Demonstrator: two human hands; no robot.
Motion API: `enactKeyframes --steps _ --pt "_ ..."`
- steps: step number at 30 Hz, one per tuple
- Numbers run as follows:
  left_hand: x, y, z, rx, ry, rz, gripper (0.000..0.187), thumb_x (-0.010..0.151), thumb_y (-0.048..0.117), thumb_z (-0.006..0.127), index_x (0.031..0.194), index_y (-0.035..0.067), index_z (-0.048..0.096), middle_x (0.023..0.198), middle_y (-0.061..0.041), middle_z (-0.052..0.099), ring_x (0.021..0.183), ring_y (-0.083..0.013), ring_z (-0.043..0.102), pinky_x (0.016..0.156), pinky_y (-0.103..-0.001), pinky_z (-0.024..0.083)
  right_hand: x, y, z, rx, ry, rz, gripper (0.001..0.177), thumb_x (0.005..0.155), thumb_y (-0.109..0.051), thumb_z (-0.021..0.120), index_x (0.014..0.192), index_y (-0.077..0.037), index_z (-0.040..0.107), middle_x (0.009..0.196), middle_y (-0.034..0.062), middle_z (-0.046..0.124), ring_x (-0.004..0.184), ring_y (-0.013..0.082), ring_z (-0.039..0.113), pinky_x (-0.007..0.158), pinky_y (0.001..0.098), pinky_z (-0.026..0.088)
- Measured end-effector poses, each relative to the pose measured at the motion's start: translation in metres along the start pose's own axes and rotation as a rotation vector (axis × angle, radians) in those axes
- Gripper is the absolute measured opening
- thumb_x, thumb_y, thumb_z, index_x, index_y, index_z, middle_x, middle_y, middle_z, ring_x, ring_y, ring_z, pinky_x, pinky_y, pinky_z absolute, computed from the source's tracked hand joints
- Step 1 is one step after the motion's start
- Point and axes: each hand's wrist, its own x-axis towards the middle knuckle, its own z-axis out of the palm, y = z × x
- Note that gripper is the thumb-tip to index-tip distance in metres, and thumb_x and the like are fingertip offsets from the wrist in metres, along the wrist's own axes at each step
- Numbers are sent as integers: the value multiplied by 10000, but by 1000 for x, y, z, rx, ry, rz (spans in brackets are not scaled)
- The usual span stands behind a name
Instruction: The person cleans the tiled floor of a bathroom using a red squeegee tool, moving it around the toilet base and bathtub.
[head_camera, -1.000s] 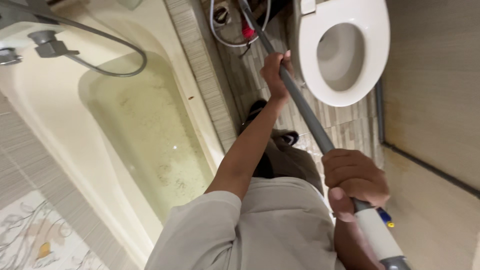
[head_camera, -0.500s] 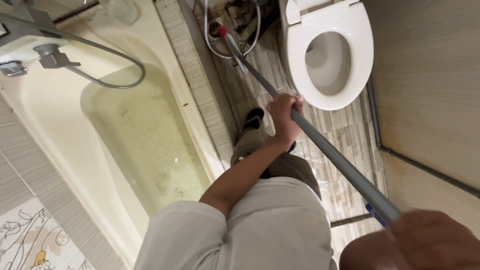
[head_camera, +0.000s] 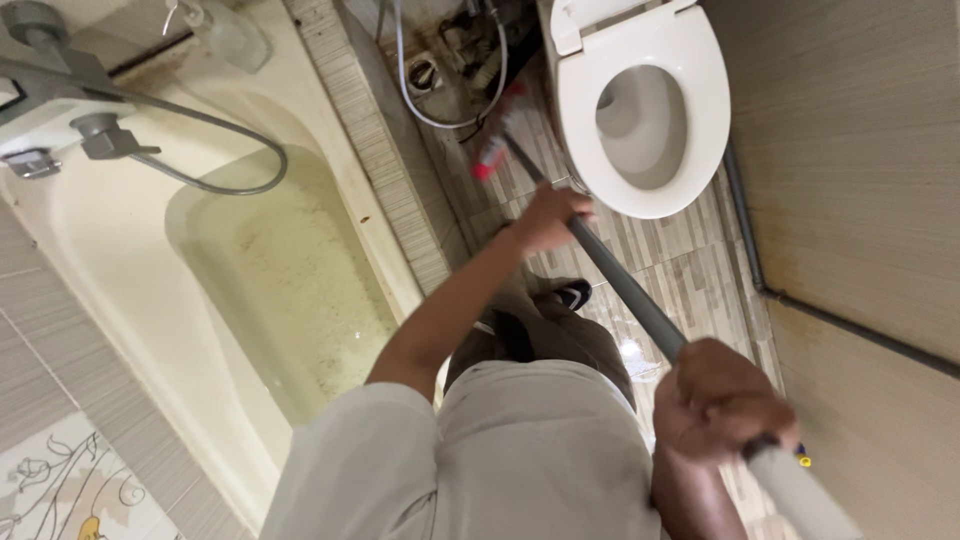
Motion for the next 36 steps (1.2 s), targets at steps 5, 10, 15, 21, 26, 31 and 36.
enactKeyframes --steps 5,10,15,21,26,31,36 --pt "1 -17 -6 73 -182 26 177 922 287 723 785 183 678 775 9 725 800 -192 675 883 -438 379 -28 8 -33 -261 319 54 288 1144 -363 418 974 -134 376 599 19 378 397 94 293 366 299 256" --pt "-10 25 35 -75 -284 59 117 868 237 729 780 185 671 728 5 692 755 -221 680 905 -433 351 -31 -35 -65 -468 485 -28 334 1166 -376 362 979 -100 364 630 73 377 391 125 303 405 324 289" --pt "-14 38 36 -17 -325 77 194 901 210 699 733 168 613 697 9 646 764 -225 655 851 -429 350 -26 -46 -25 -580 378 57 394 1130 -430 364 978 -73 299 602 39 348 373 112 288 376 304 269" --pt "-23 9 16 -4 -363 56 284 884 311 750 695 158 603 671 1 619 713 -213 647 795 -411 387 -36 -4 -27 -295 411 68 326 1164 -402 390 945 -170 321 556 21 359 380 97 286 333 310 233" --pt "-30 -18 -8 85 -158 52 195 906 191 715 739 135 631 665 -24 623 722 -250 642 794 -433 365 -61 -1 -20 -107 378 150 299 1148 -374 407 927 -180 354 521 8 334 397 96 270 320 296 209" --pt "-28 34 12 11 -79 217 58 850 162 698 803 161 665 724 -20 654 750 -271 652 765 -443 366 -39 -32 -40 -585 426 -134 286 1104 -321 356 878 -146 377 517 -18 340 384 101 331 369 311 251" --pt "-28 75 37 -20 -186 145 197 907 212 707 751 137 615 704 -34 642 787 -281 662 813 -454 369 -1 -83 -28 -275 341 13 307 1078 -365 501 910 -143 369 540 0 402 399 102 402 400 301 351"
